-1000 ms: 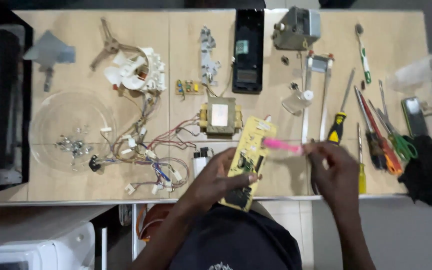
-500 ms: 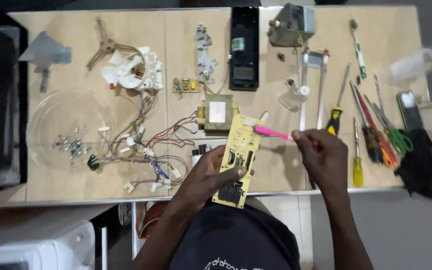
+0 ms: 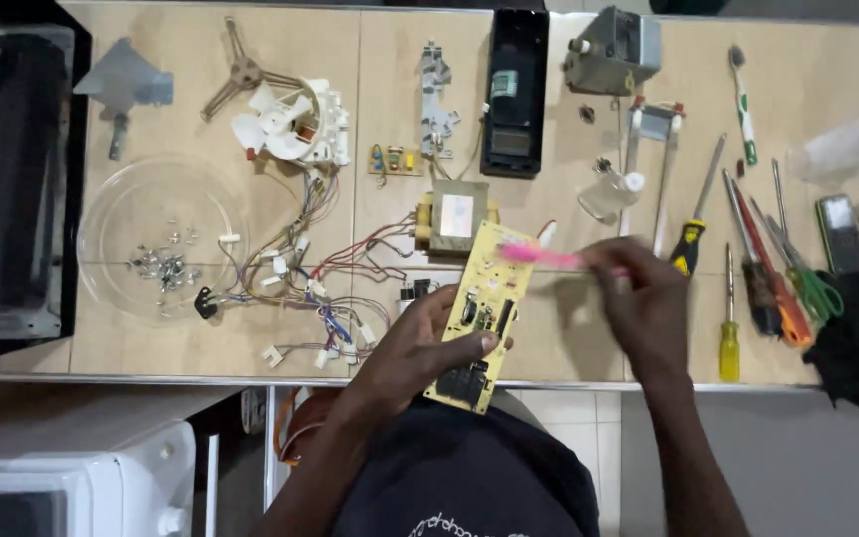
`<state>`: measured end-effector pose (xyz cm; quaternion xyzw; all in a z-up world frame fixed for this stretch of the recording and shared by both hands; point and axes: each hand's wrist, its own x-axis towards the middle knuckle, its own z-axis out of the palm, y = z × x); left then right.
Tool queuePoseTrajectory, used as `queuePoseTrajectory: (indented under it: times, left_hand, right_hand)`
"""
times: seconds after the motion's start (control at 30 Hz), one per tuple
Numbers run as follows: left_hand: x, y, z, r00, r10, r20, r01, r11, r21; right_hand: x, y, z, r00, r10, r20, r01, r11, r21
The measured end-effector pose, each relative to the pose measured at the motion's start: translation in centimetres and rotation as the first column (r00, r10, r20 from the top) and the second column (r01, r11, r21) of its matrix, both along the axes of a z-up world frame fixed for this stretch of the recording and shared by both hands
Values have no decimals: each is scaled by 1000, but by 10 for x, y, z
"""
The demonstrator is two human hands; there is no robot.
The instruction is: Cleaning a microwave circuit board using a toothbrush and cleaning solution on a workshop table.
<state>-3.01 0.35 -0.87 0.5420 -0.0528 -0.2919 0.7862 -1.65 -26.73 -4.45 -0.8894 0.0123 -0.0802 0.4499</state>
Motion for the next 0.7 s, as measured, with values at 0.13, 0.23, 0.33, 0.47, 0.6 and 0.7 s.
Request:
queuePoseTrajectory:
  times: [0.13, 0.23, 0.33, 0.47, 0.6, 0.7]
  left_hand:
    - [-12, 2, -10, 987, 133, -93, -139, 988, -69]
    - [-7, 0, 2, 995, 97, -28, -100, 985, -142]
    - [-15, 9, 6, 994, 113, -12, -113, 993, -37]
    - [-6, 19, -1, 988, 140, -60, -145, 985, -93]
    - [-4, 27, -11, 991, 134, -24, -135, 989, -51]
    - [-6, 37, 20, 996, 87, -36, -89, 995, -46]
  right_hand:
    - [-10, 24, 18, 977, -189, 99, 200, 972, -120]
    - [-7, 54, 20, 999, -35, 5, 35, 986, -163]
    - [-1, 51, 12, 1000, -15, 20, 17, 991, -130]
    - [8, 52, 7, 993, 18, -116, -40, 981, -188]
    - [31, 29, 9, 995, -66, 72, 79, 977, -196]
    - [7, 82, 39, 996, 30, -79, -37, 996, -87]
